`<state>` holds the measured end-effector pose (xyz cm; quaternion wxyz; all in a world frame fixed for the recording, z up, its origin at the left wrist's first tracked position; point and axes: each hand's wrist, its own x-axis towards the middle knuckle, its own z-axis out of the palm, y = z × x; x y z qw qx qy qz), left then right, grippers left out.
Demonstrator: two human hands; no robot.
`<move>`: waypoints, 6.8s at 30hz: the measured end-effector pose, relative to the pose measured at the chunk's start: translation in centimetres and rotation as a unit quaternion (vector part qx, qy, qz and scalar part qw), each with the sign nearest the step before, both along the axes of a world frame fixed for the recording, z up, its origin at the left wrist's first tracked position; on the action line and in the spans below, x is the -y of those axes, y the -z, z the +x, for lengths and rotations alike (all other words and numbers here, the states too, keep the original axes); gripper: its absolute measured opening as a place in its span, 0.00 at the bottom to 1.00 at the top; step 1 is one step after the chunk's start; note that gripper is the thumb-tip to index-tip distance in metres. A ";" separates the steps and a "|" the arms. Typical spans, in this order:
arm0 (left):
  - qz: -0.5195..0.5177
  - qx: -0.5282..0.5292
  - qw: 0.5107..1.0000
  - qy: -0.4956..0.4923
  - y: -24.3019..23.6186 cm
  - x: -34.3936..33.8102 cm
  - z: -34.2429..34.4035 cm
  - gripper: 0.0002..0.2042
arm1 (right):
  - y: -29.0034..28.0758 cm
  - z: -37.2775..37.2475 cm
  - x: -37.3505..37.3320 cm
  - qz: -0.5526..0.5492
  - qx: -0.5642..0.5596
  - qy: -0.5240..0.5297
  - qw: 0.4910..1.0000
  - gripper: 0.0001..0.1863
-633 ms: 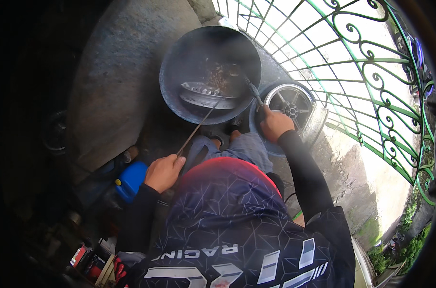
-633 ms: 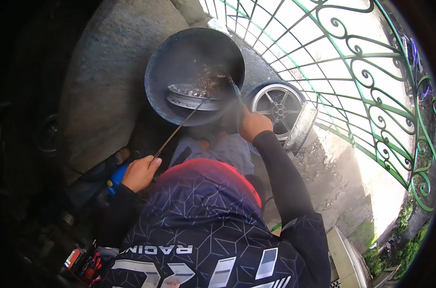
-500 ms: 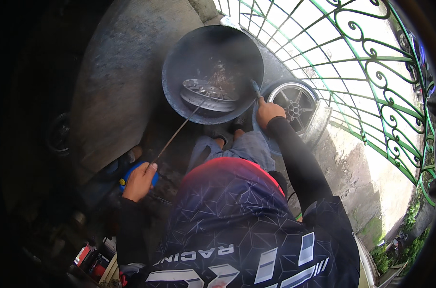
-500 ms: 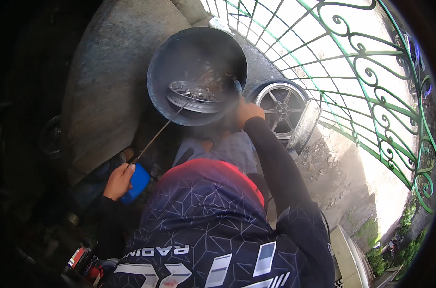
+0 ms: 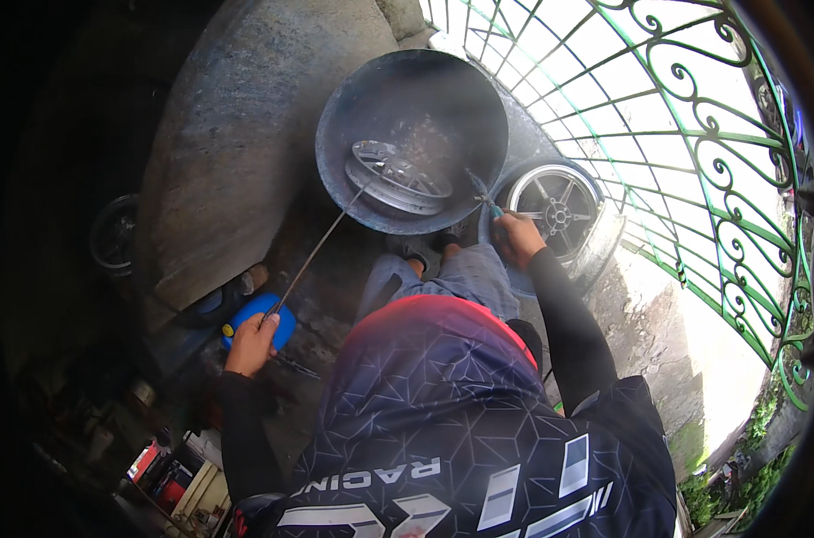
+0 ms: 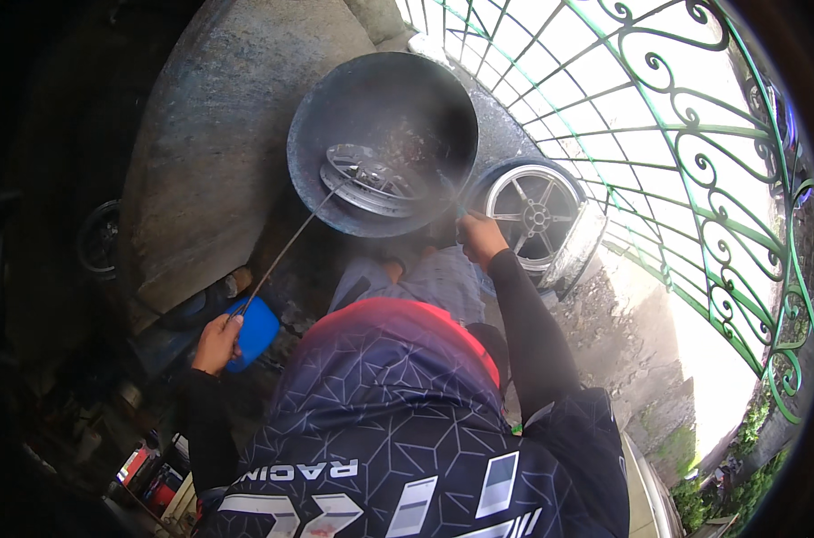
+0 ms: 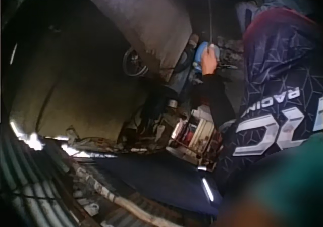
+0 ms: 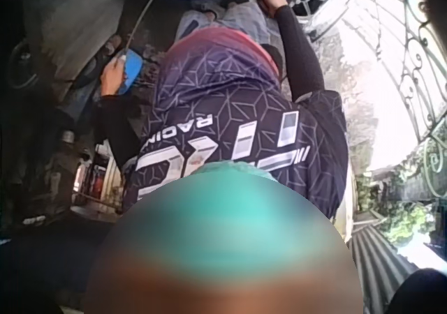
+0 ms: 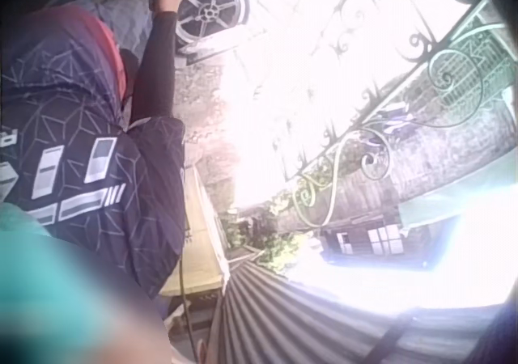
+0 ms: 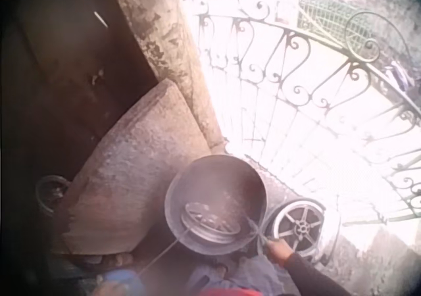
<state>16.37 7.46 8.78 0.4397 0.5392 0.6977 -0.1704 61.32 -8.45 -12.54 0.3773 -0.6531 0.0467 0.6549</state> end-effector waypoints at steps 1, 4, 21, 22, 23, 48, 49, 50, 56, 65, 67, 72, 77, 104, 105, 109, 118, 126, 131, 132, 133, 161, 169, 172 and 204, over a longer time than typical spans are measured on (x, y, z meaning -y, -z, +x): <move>0.003 -0.002 1.000 0.005 0.0 -0.1 -0.1 0.18 | -1.5 -0.4 0.3 0.025 -0.005 -0.020 0.999 0.11; 0.010 -0.003 1.000 0.011 0.1 -0.4 -0.3 0.17 | -5.7 -1.7 1.7 0.044 -0.001 -0.041 0.998 0.24; 0.023 -0.019 0.999 0.036 0.1 0.4 -0.1 0.17 | -12.2 -4.2 4.2 0.143 0.283 -0.424 0.848 0.36; 0.025 -0.021 0.999 0.039 0.0 0.6 0.0 0.17 | -12.2 -4.1 4.4 0.137 0.284 -0.430 0.846 0.36; 0.026 -0.023 0.999 0.042 0.0 0.7 0.2 0.17 | -12.1 -4.0 4.6 0.135 0.288 -0.432 0.844 0.36; 0.129 0.028 0.966 0.220 4.6 0.8 7.6 0.18 | 0.8 -1.5 -2.5 -0.018 0.471 -0.530 0.705 0.27; 0.145 0.038 0.958 0.245 4.7 0.7 8.1 0.18 | 2.1 -1.9 -3.6 -0.023 0.455 -0.540 0.708 0.27; 0.156 0.038 0.951 0.266 4.9 0.7 8.6 0.18 | 3.1 -2.2 -4.1 -0.042 0.435 -0.554 0.709 0.27; 0.158 0.008 0.939 0.307 7.6 0.8 10.8 0.18 | 6.0 -1.3 -4.1 0.093 0.361 -0.434 0.820 0.20; 0.153 -0.012 0.919 0.362 11.5 0.9 12.3 0.17 | -5.2 -1.4 1.2 0.049 0.072 -0.050 0.995 0.20; 0.146 -0.019 0.917 0.372 11.0 0.9 12.2 0.17 | -8.3 -1.4 2.2 0.043 0.126 -0.192 0.972 0.27; 0.132 -0.027 0.903 0.407 8.3 1.2 11.3 0.17 | -12.1 -3.0 4.3 0.124 0.275 -0.273 0.913 0.34; 0.110 0.000 0.915 0.387 6.0 2.0 9.6 0.17 | -13.8 -3.9 4.9 0.121 0.316 -0.361 0.869 0.34; 0.156 0.014 0.956 0.247 3.2 1.7 5.0 0.18 | 1.7 -5.1 -3.5 -0.053 0.400 -0.534 0.743 0.30; 0.176 0.023 0.949 0.262 3.1 1.6 5.3 0.18 | 1.8 -5.5 -3.9 -0.072 0.375 -0.540 0.750 0.30; 0.225 0.015 0.925 0.305 2.6 1.1 6.7 0.17 | 0.5 -5.9 -3.5 -0.068 0.334 -0.483 0.806 0.33; 0.301 0.060 0.905 0.294 4.3 -1.8 11.4 0.13 | 0.9 -3.6 -0.5 -0.075 0.364 -0.426 0.825 0.31; 0.307 0.089 0.892 0.320 6.5 -3.5 13.9 0.14 | 3.8 -3.3 0.8 -0.054 0.401 -0.413 0.816 0.26; 0.034 0.313 0.948 -0.052 7.4 -2.6 15.3 0.21 | 6.7 -2.6 1.0 0.009 0.402 -0.379 0.833 0.27; 0.022 0.323 0.939 -0.112 7.2 -2.7 15.9 0.22 | 6.9 -2.3 1.5 0.034 0.398 -0.367 0.840 0.34; 0.045 0.361 0.918 -0.154 7.0 -2.4 16.4 0.23 | 7.1 -2.1 1.7 0.051 0.389 -0.369 0.842 0.40; 0.460 0.621 0.604 -0.195 -6.7 -9.5 -33.3 0.04 | 0.5 -25.4 -13.1 0.128 0.600 -0.376 0.694 0.38; 0.671 0.441 0.527 -0.279 -7.5 -11.6 -46.9 0.14 | -6.4 -40.3 -23.3 0.220 0.538 -0.510 0.635 0.40; 0.664 0.449 0.492 -0.338 -7.1 -11.2 -49.5 0.21 | -7.1 -41.3 -26.4 0.223 0.551 -0.510 0.622 0.38; 0.602 -0.100 0.776 -0.157 6.1 -14.7 -56.6 0.08 | -16.4 -65.8 -51.1 0.490 0.525 -0.515 0.467 0.24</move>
